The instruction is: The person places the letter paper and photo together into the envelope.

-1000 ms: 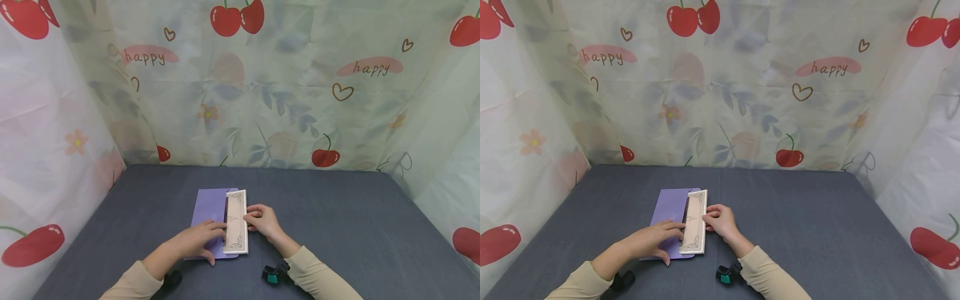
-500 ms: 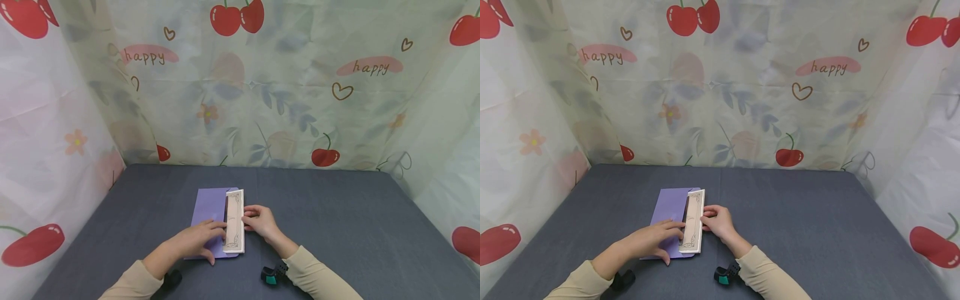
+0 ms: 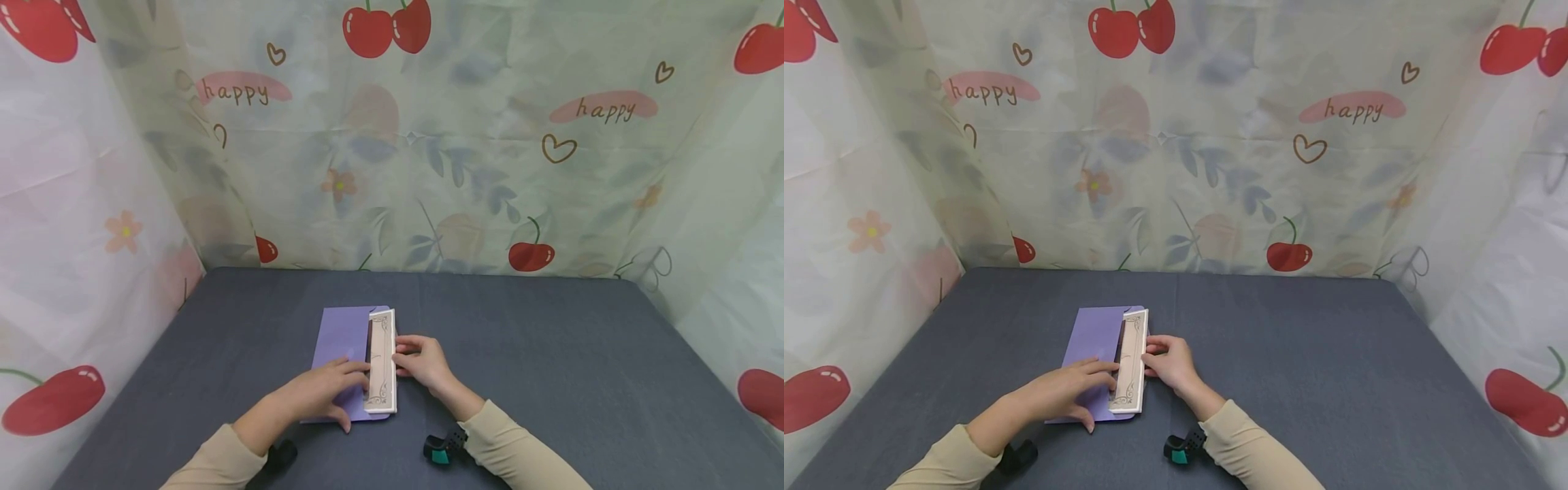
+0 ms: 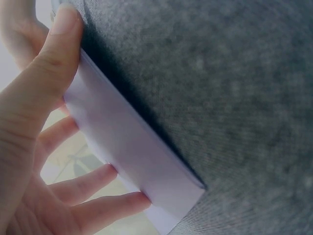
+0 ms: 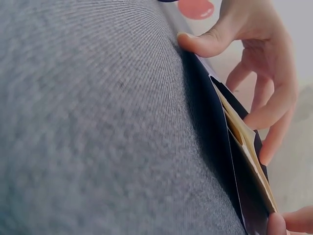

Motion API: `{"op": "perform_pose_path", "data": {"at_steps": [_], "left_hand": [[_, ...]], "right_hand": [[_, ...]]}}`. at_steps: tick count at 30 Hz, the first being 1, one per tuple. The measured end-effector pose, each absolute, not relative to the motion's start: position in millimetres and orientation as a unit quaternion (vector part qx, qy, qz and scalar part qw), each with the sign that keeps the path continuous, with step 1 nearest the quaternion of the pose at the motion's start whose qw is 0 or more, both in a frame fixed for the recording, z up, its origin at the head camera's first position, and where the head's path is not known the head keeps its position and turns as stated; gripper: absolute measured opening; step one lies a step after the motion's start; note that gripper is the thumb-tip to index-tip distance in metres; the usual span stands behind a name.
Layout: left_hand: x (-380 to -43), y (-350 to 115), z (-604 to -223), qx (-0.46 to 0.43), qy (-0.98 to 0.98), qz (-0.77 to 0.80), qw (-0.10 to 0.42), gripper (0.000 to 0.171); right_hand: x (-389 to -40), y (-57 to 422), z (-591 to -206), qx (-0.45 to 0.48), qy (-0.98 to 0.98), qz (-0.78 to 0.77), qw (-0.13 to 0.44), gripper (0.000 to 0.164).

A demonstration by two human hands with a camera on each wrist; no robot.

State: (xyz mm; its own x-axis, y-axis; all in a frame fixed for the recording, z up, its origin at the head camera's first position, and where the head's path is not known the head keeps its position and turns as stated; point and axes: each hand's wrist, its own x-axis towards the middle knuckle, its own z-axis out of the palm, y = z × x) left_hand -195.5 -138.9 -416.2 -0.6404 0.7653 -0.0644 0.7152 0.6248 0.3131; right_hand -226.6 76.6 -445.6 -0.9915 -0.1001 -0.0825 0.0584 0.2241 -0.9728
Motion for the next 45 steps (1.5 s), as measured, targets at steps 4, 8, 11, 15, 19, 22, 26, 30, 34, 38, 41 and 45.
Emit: {"op": "perform_pose_path", "data": {"at_steps": [4,8,11,15,19,22,26,30,34,38,41,45], "left_hand": [[-195.3,-138.8,-415.1,0.413,0.896,0.131,0.098,0.055],[-194.9,-138.6,-415.0,0.417,0.894,0.131,0.096,0.055],[-194.7,-138.6,-414.9,0.418,0.894,0.133,0.095,0.055],[-194.7,-138.4,-415.2,0.419,0.894,0.132,0.093,0.055],[-195.0,-138.3,-416.2,0.421,0.893,0.129,0.089,0.055],[-195.1,-138.3,-417.1,0.421,0.894,0.129,0.088,0.055],[-195.0,-138.5,-417.6,0.422,0.893,0.13,0.084,0.055],[-194.8,-138.5,-417.5,0.422,0.893,0.13,0.081,0.055],[-194.8,-138.4,-417.3,0.418,0.895,0.133,0.087,0.055],[-195.1,-138.4,-417.3,0.416,0.895,0.132,0.089,0.056],[-195.1,-138.5,-417.3,0.417,0.895,0.132,0.088,0.056],[-194.8,-138.5,-417.0,0.419,0.894,0.132,0.086,0.056]], "right_hand": [[-225.7,74.9,-445.2,-0.018,0.775,-0.628,0.063,0.038],[-225.5,73.6,-445.6,-0.02,0.773,-0.631,0.063,0.038],[-225.5,72.7,-447.2,-0.025,0.772,-0.633,0.058,0.039],[-225.2,71.8,-448.5,-0.034,0.772,-0.633,0.047,0.041],[-223.5,70.8,-446.3,-0.039,0.771,-0.634,0.041,0.043],[-223.7,70.2,-446.3,-0.039,0.77,-0.636,0.041,0.043],[-225.5,69.4,-449.3,-0.039,0.765,-0.641,0.043,0.043],[-225.4,68.3,-449.9,-0.04,0.763,-0.644,0.042,0.042],[-224.4,67.0,-448.7,-0.042,0.764,-0.643,0.041,0.042],[-224.0,66.0,-448.8,-0.043,0.764,-0.642,0.041,0.042],[-224.4,65.4,-449.4,-0.043,0.764,-0.642,0.042,0.042],[-225.5,64.5,-450.1,-0.043,0.765,-0.641,0.044,0.042]]}}
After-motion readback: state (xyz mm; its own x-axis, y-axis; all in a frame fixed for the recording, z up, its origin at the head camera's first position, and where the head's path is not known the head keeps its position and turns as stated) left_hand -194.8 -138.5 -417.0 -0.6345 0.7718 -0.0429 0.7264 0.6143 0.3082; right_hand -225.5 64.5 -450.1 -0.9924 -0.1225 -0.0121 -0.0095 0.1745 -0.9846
